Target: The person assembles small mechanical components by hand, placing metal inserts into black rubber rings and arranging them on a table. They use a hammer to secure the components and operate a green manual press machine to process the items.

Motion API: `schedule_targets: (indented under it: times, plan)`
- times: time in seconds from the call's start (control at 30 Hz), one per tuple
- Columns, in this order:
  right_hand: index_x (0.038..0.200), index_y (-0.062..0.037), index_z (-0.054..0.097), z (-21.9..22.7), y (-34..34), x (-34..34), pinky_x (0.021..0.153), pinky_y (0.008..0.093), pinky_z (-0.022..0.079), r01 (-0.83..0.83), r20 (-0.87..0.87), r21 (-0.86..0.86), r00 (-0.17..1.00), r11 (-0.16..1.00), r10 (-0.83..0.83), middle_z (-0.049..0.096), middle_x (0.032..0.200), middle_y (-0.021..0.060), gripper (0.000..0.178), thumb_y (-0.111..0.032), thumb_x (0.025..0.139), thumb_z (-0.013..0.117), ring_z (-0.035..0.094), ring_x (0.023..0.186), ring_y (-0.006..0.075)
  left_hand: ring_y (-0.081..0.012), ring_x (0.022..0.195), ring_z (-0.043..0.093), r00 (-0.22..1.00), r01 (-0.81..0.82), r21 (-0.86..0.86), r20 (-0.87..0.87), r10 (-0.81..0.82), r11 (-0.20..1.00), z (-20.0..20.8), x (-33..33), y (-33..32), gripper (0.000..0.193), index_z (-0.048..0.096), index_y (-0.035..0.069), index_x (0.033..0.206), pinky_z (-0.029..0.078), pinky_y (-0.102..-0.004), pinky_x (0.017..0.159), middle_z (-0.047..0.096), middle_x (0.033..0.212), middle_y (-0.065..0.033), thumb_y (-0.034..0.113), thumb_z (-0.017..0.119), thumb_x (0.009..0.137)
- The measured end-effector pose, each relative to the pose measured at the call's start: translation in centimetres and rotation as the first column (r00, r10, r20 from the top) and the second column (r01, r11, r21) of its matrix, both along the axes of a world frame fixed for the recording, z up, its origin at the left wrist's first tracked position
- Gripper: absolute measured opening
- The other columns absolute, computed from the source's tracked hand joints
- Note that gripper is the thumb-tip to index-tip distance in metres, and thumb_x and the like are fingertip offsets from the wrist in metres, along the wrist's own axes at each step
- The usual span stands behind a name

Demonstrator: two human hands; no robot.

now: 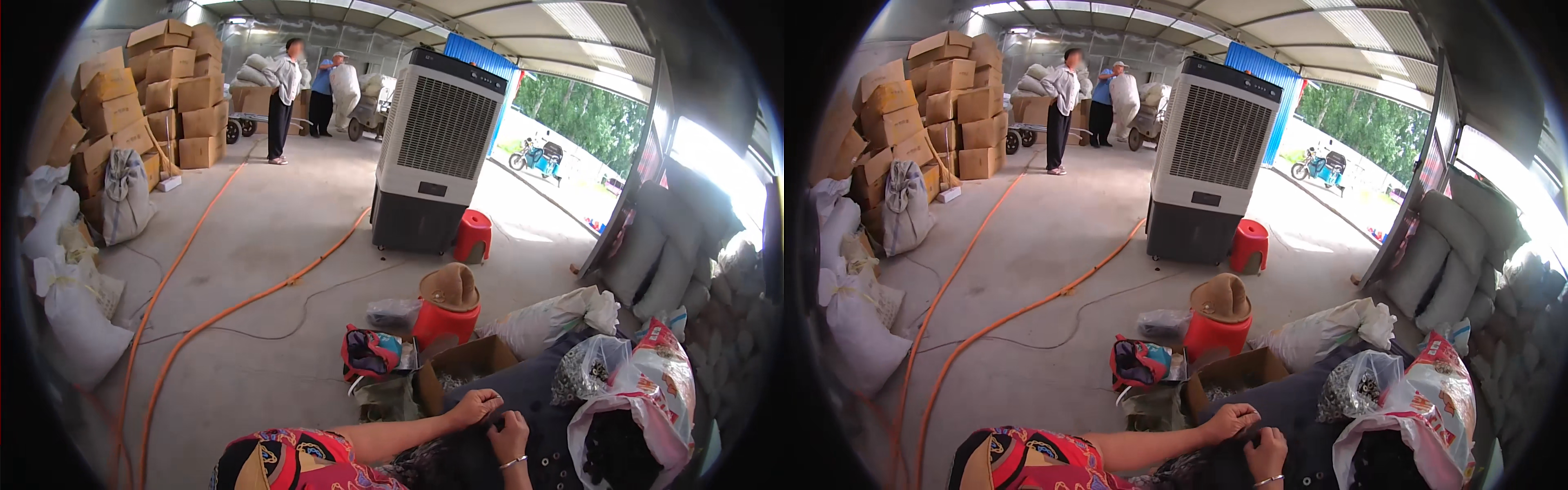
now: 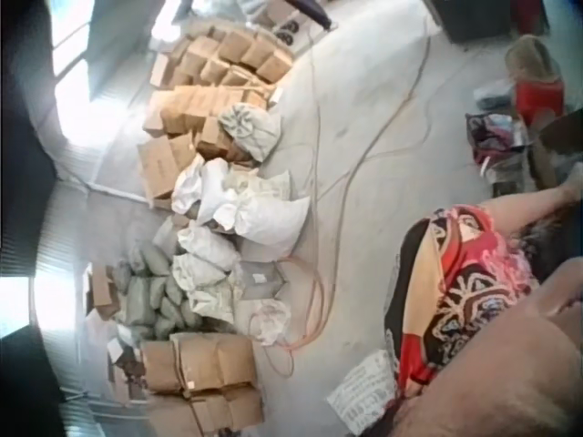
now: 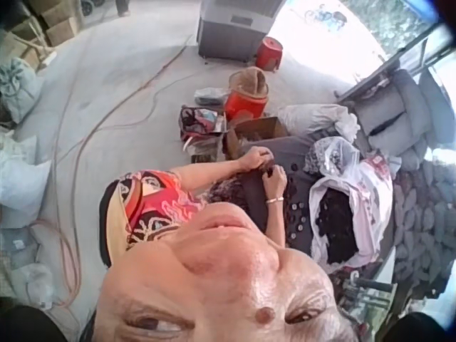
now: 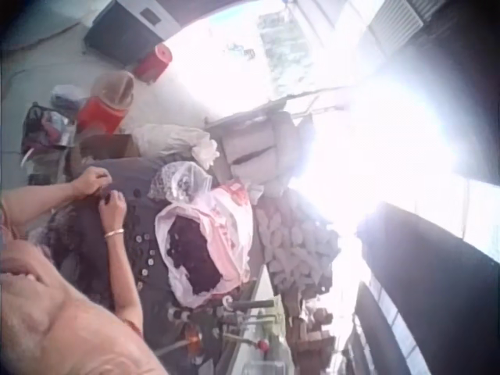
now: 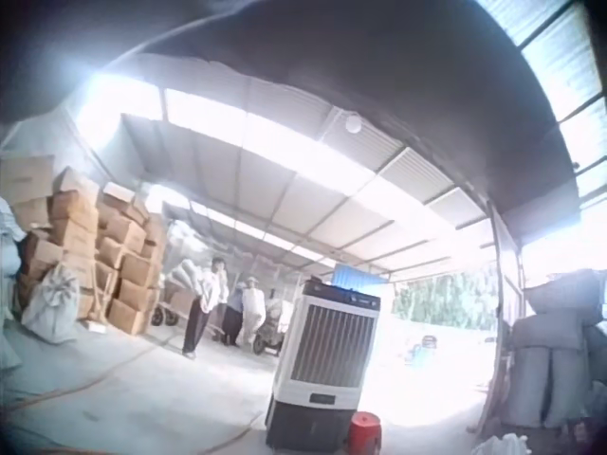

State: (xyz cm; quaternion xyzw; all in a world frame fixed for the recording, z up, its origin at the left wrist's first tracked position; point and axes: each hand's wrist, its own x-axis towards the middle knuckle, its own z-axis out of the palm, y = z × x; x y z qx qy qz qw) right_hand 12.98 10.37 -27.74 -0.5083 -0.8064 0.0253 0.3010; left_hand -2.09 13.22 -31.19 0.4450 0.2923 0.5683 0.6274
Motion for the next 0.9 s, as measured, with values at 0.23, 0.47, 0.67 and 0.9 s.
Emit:
schedule_targets:
  times: [0.23,0.47,0.67,0.9]
  plan:
    - [0.092,-0.0025,0.065,1.4,-0.9,1.6,0.082,0.0434,0.047,0.080,0.236,-0.087,0.970,0.993,-0.057,0.061,0.092,0.0147,0.029,-0.010,0.064,0.071,0.059,0.090,0.0330,-0.0029,0.046,0.043,0.998,0.014,0.082,-0.059,-0.009,0.997,0.4,1.2,0.4,0.018,0.062,0.002,0.092,0.034,-0.0222,0.042,0.049,0.058,0.0042,0.020,0.058,0.096]
    - [0.086,0.0004,0.062,4.0,0.7,3.3,0.071,0.0418,0.048,-0.116,-0.116,-0.099,0.988,0.988,0.104,0.060,0.082,0.0178,0.024,-0.009,0.064,0.067,0.058,0.078,0.0350,-0.0256,0.064,0.061,0.901,-0.140,0.231,-0.373,0.221,0.963,0.0,-1.0,0.7,0.018,0.062,-0.001,0.084,0.048,-0.0351,0.060,0.063,0.075,-0.0120,0.017,0.064,0.086]
    - [0.102,0.0002,0.064,8.3,-7.9,8.9,0.064,0.0229,0.046,0.096,-0.204,-0.372,0.962,0.923,-0.182,0.054,0.079,0.0004,0.036,0.001,0.068,0.073,0.050,0.069,0.0072,-0.0048,0.048,0.045,0.997,-0.010,0.037,-0.082,0.013,0.999,1.0,-0.1,-0.4,0.013,0.062,0.001,0.089,0.035,-0.0201,0.044,0.052,0.062,0.0021,0.013,0.062,0.093]
    - [0.099,0.0003,0.064,5.2,-8.3,7.1,0.072,0.0384,0.050,0.081,-0.087,-0.379,0.989,0.922,-0.122,0.059,0.087,0.0135,0.031,-0.006,0.070,0.073,0.062,0.079,0.0306,-0.0056,0.049,0.046,0.991,0.001,0.066,-0.134,0.008,0.998,0.8,0.5,-0.1,0.016,0.062,0.000,0.094,0.035,-0.0194,0.044,0.052,0.063,0.0016,0.016,0.062,0.093]
